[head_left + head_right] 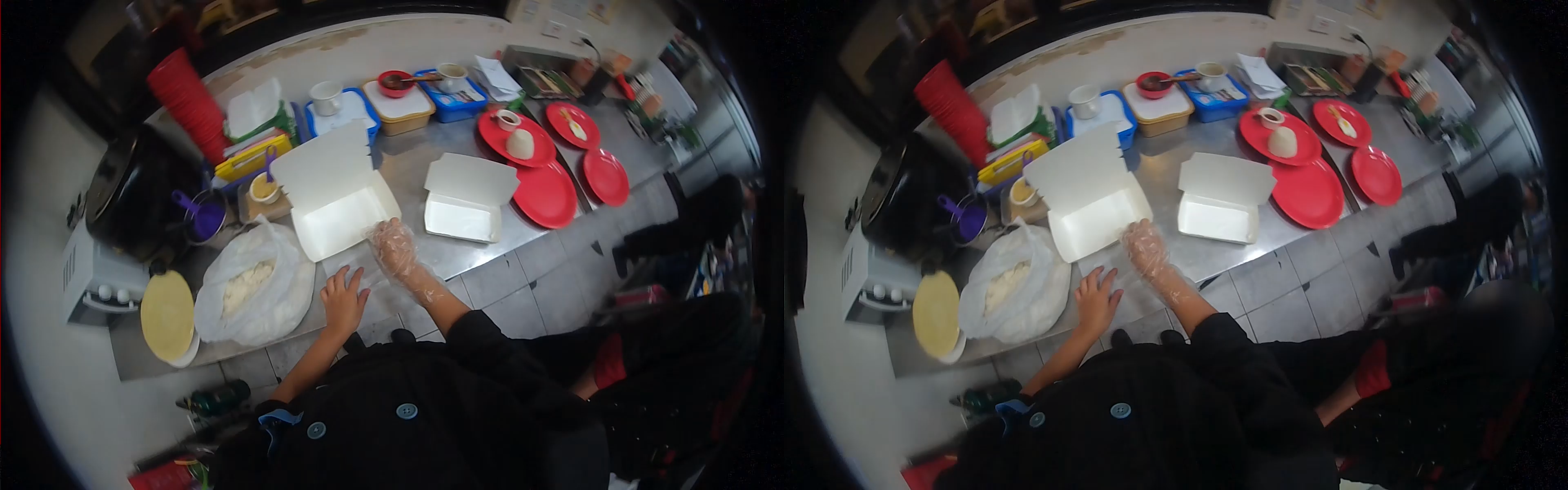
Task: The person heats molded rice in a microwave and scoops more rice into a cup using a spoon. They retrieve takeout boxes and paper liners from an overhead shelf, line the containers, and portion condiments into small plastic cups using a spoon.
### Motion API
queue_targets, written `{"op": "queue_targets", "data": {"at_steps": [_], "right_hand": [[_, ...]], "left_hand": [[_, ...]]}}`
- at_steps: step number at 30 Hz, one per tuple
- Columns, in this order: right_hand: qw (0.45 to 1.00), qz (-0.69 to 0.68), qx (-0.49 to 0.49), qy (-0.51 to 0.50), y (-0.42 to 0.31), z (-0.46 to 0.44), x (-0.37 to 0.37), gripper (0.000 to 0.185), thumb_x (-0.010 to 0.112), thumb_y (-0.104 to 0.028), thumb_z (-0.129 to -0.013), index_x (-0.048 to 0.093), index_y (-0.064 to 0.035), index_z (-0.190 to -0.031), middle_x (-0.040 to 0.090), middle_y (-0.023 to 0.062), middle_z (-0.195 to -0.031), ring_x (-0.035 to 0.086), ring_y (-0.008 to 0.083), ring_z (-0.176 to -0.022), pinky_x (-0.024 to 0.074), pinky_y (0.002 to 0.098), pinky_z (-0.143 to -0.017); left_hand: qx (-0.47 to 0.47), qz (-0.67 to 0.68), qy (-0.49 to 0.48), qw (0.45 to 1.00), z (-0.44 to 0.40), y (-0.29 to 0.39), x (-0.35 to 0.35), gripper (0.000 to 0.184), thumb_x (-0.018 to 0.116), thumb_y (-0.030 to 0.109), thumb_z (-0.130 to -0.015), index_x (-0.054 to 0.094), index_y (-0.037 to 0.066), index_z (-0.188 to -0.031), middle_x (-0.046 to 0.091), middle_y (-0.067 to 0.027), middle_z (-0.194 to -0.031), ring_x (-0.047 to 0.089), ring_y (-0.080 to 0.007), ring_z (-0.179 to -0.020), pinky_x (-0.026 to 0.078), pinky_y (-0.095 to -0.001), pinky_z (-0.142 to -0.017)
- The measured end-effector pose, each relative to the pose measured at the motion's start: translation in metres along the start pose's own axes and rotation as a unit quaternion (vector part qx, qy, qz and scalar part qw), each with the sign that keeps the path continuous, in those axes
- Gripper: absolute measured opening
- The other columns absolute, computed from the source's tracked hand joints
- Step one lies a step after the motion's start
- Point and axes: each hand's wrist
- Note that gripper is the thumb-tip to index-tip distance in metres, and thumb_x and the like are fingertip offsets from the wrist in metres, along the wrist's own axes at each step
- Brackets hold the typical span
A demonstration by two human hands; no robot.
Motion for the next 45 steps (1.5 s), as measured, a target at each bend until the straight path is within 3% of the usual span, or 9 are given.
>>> {"op": "queue_targets", "data": {"at_steps": [7,13,19,23,26,32,36,40,45], "right_hand": [[0.975,-0.009,0.162,0.154,-0.008,0.044,-0.047,0.039,0.059,-0.003,-0.070,0.061,-0.0113,-0.108,0.058,0.0139,-0.105,0.055,0.0328,-0.099,0.0444,0.0437,-0.082],[0.896,0.107,0.327,0.279,0.023,0.173,-0.088,0.032,0.056,0.005,-0.068,0.063,-0.0049,-0.097,0.059,0.0134,-0.098,0.056,0.0318,-0.092,0.0445,0.0419,-0.082],[0.684,0.106,0.612,0.382,0.049,0.247,-0.130,0.032,0.050,0.003,-0.070,0.065,-0.0005,-0.098,0.064,0.0134,-0.092,0.060,0.0267,-0.084,0.0480,0.0354,-0.074],[0.736,0.179,0.532,0.378,0.121,0.294,-0.139,0.031,0.051,0.004,-0.072,0.066,-0.0001,-0.098,0.066,0.0151,-0.097,0.063,0.0245,-0.082,0.0489,0.0344,-0.071],[0.748,0.175,0.550,0.327,0.156,0.257,-0.162,0.029,0.052,0.003,-0.073,0.067,-0.0009,-0.098,0.067,0.0155,-0.096,0.063,0.0249,-0.081,0.0489,0.0332,-0.069],[0.784,0.072,0.493,0.371,0.256,0.159,-0.187,0.027,0.052,-0.001,-0.079,0.066,-0.0006,-0.102,0.065,0.0106,-0.089,0.059,0.0192,-0.071,0.0475,0.0300,-0.064],[0.807,-0.245,0.313,0.436,0.269,0.043,-0.196,0.022,0.052,-0.004,-0.089,0.062,0.0037,-0.107,0.062,0.0113,-0.100,0.058,0.0178,-0.082,0.0482,0.0293,-0.071],[0.896,-0.101,0.266,0.341,0.244,-0.046,-0.200,0.021,0.050,-0.002,-0.091,0.059,0.0062,-0.109,0.060,0.0134,-0.104,0.059,0.0203,-0.090,0.0477,0.0299,-0.078],[0.941,-0.120,0.125,0.289,0.202,-0.142,-0.161,0.022,0.050,0.005,-0.088,0.061,0.0038,-0.106,0.062,0.0160,-0.102,0.060,0.0236,-0.095,0.0468,0.0325,-0.082]], "left_hand": [[0.033,0.064,-0.032,0.997,-0.012,-0.009,-0.020,0.049,0.068,0.016,-0.073,0.056,0.015,-0.120,0.044,-0.0113,-0.123,0.041,-0.0315,-0.110,0.033,-0.0443,-0.091],[0.186,0.181,-0.079,0.963,-0.032,-0.013,-0.015,0.038,0.065,0.007,-0.073,0.060,0.009,-0.110,0.047,-0.0135,-0.118,0.042,-0.0341,-0.109,0.037,-0.0441,-0.091],[0.212,0.313,-0.047,0.925,-0.118,0.023,-0.099,0.030,0.067,0.001,-0.073,0.064,0.008,-0.101,0.050,-0.0129,-0.112,0.047,-0.0291,-0.107,0.045,-0.0354,-0.087],[0.184,0.140,0.219,0.948,-0.227,-0.033,-0.195,0.020,0.064,0.004,-0.076,0.064,0.007,-0.096,0.059,-0.0120,-0.096,0.055,-0.0276,-0.100,0.044,-0.0359,-0.088],[-0.065,0.099,0.257,0.959,-0.286,-0.126,-0.240,0.017,0.060,0.005,-0.079,0.067,0.002,-0.095,0.066,-0.0184,-0.087,0.066,-0.0312,-0.074,0.052,-0.0348,-0.069],[-0.312,-0.163,-0.136,0.926,-0.326,-0.281,-0.208,0.031,0.074,0.013,-0.067,0.066,-0.009,-0.087,0.067,-0.0229,-0.081,0.068,-0.0296,-0.069,0.055,-0.0384,-0.064],[-0.454,-0.067,-0.134,0.879,-0.341,-0.298,-0.174,0.054,0.081,0.037,-0.061,0.066,-0.006,-0.091,0.068,-0.0181,-0.083,0.068,-0.0256,-0.072,0.055,-0.0363,-0.065],[-0.486,-0.085,-0.213,0.844,-0.343,-0.304,-0.176,0.068,0.080,0.055,-0.055,0.069,0.001,-0.094,0.069,-0.0122,-0.090,0.068,-0.0249,-0.080,0.054,-0.0363,-0.070],[-0.463,-0.046,-0.130,0.875,-0.330,-0.305,-0.164,0.068,0.081,0.055,-0.052,0.069,0.001,-0.093,0.068,-0.0124,-0.094,0.066,-0.0250,-0.090,0.051,-0.0365,-0.076]]}}
Point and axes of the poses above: each hand's wrist, its own z-axis away from the middle knuckle, its own x-axis out of the palm, y = z × x
